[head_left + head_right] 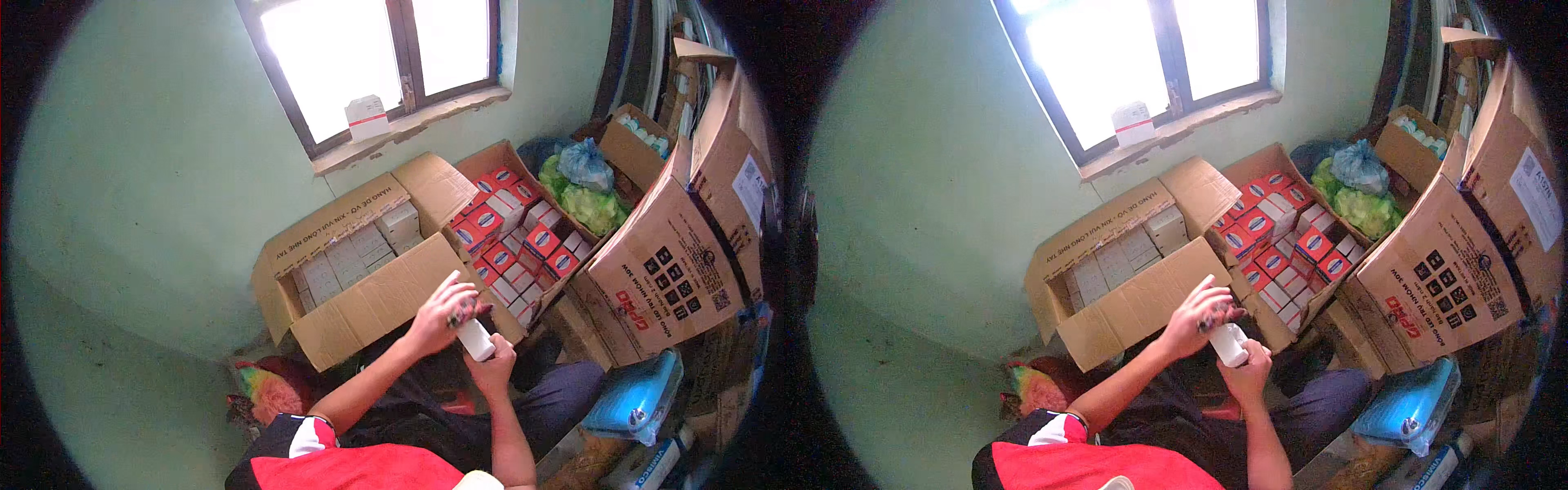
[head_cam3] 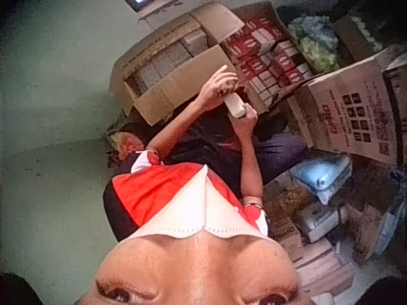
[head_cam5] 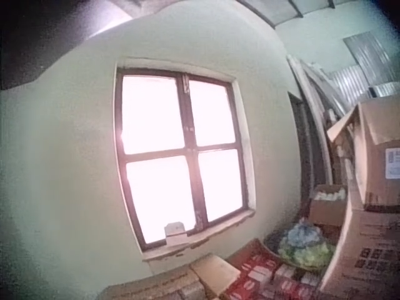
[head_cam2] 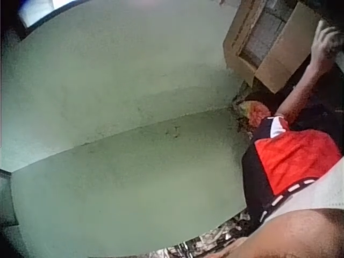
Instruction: The recorder is packing or organizing light fixtures and their internal components into boxes.
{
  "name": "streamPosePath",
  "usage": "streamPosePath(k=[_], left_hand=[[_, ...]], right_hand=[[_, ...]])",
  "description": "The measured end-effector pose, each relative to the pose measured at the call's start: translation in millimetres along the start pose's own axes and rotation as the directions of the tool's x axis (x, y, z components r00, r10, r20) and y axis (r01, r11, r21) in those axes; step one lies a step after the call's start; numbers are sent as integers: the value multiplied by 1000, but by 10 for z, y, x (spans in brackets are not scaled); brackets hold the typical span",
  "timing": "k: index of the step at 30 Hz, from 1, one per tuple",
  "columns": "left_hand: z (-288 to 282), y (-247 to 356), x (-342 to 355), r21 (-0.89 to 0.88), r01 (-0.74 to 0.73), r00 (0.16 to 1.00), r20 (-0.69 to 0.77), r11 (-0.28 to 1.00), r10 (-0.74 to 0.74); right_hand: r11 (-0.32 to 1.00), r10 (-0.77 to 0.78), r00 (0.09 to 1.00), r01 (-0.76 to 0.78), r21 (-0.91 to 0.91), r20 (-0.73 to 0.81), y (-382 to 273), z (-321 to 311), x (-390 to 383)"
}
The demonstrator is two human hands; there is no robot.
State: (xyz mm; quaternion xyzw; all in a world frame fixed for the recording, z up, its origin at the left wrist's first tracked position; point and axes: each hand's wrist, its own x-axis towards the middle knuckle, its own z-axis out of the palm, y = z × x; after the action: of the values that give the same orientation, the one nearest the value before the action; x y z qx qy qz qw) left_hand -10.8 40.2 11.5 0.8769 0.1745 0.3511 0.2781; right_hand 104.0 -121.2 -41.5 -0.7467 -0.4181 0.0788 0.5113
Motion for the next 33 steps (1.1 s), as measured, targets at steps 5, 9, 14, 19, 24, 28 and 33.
streamPosePath(k=[5, 9, 14, 19, 24, 28, 33], left_hand=[[112, 524, -130, -27, -240, 938, 252, 970, 239], [39, 47, -50, -2, -20, 998, 53, 1000, 20], [91, 623, -74, -108, -236, 927, 272, 966, 257], [48, 169, -35, -16, -163, 984, 77, 987, 164], [147, 528, -94, -61, -180, 975, 118, 982, 187], [291, 518, -149, -81, -224, 961, 149, 971, 234], [286, -594, -141, -358, 145, 989, 83, 922, -123]], right_hand=[[977, -211, 975, 211, -1, -66, 293, 61, 28], [990, -96, 995, 98, -100, 23, -153, -52, 64], [952, -295, 948, 280, -126, -121, 206, -19, -22], [992, -3, 1000, 0, 126, 23, -33, -53, -6], [985, 60, 997, -67, 162, 45, 416, 57, -119], [992, -72, 990, 84, -95, 122, 587, 21, -213], [990, -137, 956, 121, 77, 261, -180, -250, 119]])
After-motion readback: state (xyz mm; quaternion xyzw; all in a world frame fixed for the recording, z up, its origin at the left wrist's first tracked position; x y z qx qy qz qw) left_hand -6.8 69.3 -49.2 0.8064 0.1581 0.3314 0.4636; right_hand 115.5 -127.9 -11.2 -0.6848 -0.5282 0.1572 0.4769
